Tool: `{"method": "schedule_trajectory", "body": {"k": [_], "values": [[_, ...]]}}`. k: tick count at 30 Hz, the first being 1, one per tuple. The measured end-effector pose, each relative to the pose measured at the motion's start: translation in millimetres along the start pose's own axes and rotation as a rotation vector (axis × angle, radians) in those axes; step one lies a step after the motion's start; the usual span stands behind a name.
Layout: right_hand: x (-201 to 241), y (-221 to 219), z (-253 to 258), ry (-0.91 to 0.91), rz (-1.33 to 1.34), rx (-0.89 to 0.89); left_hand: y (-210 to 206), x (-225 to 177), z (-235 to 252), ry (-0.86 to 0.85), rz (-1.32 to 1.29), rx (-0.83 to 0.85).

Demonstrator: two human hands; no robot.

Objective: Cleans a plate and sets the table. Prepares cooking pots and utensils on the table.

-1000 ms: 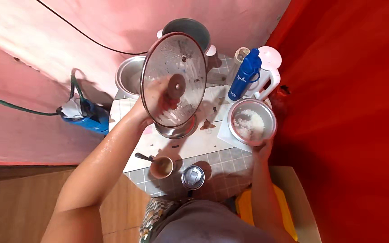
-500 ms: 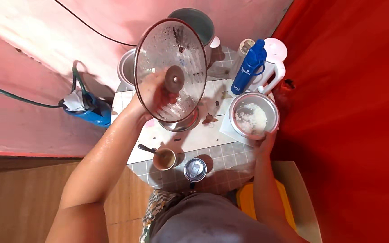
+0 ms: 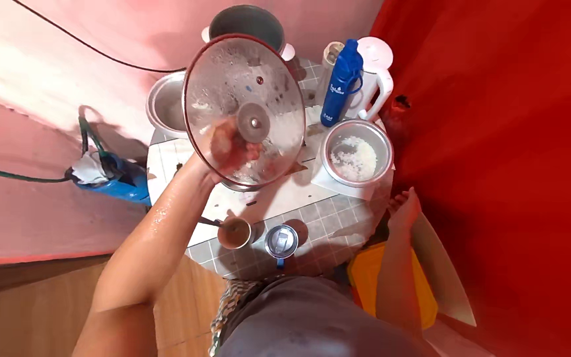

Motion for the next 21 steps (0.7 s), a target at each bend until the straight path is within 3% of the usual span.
{"method": "schedule_trajectory", "body": {"k": [2, 6, 8, 11, 14, 18, 21], "values": [[1, 3, -27, -0.029, 0.049, 0.077, -18, 13, 1, 0.083, -0.018, 0.047], [-5, -14, -92, -0.182, 0.090, 0.536, -75, 53, -9, 0.278, 0.013, 0.164], [-7, -19, -110, -0.199, 0.149, 0.676, -102, 86, -11, 0.350, 0.003, 0.260], [-6, -13, -117, -0.075, 0.173, 0.527, -142, 125, -9, 0.416, 0.038, 0.406], [-7, 8, -98, 0.078, 0.164, 0.311, -164, 138, -2, 0.343, 0.066, 0.550], [9, 23, -60, 0.182, 0.057, 0.244, -170, 121, 37, 0.306, 0.027, 0.475], [29, -2, -29, 0.248, -0.154, 0.268, -162, 109, 80, 0.047, 0.434, 0.363]]}}
Point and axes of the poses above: each hand's wrist, its own z-axis towards the middle knuckle, its own y-axis out of the back of the hand, x = y × z, the point moved 3 cm from there along z, towards the middle knuckle, and after that the axes turned 11 degrees about z, right-handed, at the moved point
